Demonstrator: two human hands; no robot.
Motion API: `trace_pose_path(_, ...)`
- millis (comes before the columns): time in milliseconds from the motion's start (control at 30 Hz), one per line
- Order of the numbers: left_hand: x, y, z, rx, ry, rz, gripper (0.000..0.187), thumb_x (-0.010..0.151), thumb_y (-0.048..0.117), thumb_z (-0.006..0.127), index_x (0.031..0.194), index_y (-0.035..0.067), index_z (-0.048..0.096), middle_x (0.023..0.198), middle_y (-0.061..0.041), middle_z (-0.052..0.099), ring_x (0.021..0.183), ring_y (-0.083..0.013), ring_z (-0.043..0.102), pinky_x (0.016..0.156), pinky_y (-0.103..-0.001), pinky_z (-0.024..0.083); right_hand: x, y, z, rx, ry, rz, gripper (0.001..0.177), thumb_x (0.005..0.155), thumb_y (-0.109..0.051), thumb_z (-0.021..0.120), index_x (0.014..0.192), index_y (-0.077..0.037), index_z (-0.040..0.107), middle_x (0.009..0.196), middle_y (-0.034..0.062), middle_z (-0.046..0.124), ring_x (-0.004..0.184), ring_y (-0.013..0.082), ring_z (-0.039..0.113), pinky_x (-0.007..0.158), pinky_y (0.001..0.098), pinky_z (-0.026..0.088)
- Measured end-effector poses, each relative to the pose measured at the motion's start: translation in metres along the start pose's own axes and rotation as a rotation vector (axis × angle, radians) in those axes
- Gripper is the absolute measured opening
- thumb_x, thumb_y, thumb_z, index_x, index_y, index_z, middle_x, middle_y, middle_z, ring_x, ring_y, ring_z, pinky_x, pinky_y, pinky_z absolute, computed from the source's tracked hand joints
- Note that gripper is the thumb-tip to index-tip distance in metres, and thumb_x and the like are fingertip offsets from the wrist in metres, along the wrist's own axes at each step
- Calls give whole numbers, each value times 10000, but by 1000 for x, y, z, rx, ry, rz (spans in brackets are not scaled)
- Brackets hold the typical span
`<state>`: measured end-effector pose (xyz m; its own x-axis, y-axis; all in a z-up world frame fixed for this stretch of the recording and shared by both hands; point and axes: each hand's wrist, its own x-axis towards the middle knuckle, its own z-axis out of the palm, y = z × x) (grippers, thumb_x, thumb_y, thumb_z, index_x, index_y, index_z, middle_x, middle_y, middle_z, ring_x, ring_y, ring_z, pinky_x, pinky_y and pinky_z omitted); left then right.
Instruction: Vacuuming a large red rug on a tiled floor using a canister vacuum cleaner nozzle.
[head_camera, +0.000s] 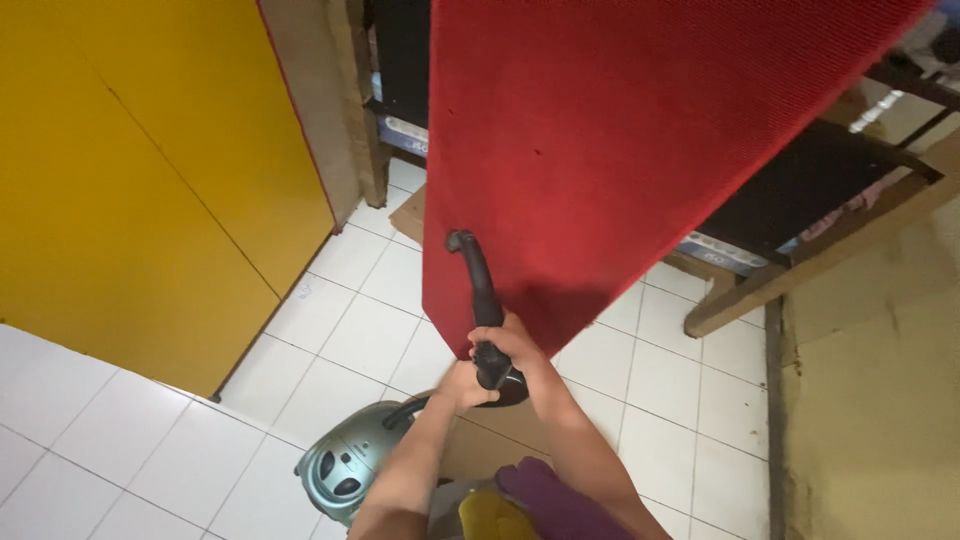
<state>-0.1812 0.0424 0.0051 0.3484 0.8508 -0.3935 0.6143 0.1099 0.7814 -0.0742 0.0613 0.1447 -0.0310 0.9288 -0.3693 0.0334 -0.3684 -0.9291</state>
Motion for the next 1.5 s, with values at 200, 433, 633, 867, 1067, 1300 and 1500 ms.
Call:
trace_pose_path(200,5,28,82,54,27,16,441,672,448,777,867,53,762,943,-164,761,1022,-391,721,913,-498,533,-2,54,-84,-48,-106,27,368,567,-56,836,871,-82,631,610,151,674,551,285,738,572,358,570)
trace_pose_path(433,-15,78,154,324,-45,23,594,693,547,670,1007,52,765,1100,-124,764,1131,-349,697,1023,-515,531,-51,88,-158,-221,-137,74,466,527,-217,892,918,-48,702,788,161,669,749,306,675,680,393,515)
trace_pose_path(633,-24,78,206,353,-17,-4,655,614,595,679,993,70,779,1029,-145,770,1075,-360,722,997,-496,559,-67,125,-192,-257,-102,123,466,497,-128,900,934,-87,745,829,140,670,802,307,679,729,393,526)
trace_pose_path(867,-34,73,245,351,-39,79,482,619,502,659,847,84,732,862,-157,759,931,-355,756,904,-492,571,-100,140,-220,-151,-136,202,362,517,-86,893,838,-40,731,767,156,663,765,293,667,716,355,517)
trace_pose_path(1067,-43,81,261,400,-71,52,336,639,395,654,784,96,707,795,-139,743,841,-333,758,787,-468,558,-123,140,-238,-26,-176,160,213,509,-35,860,687,-30,742,646,167,667,627,277,702,631,356,558)
trace_pose_path(1300,-52,75,272,492,-82,48,363,632,349,612,801,59,750,823,-150,758,847,-343,766,770,-478,576,-126,161,-242,102,-202,195,232,534,44,844,720,10,708,646,201,675,616,321,722,659,388,582)
trace_pose_path(1500,-77,111,253,437,-37,25,351,605,314,615,796,60,762,870,-146,771,936,-352,763,854,-476,580,-138,138,-231,-77,-186,182,289,502,-29,870,739,-21,705,680,160,641,669,280,661,640,360,533)
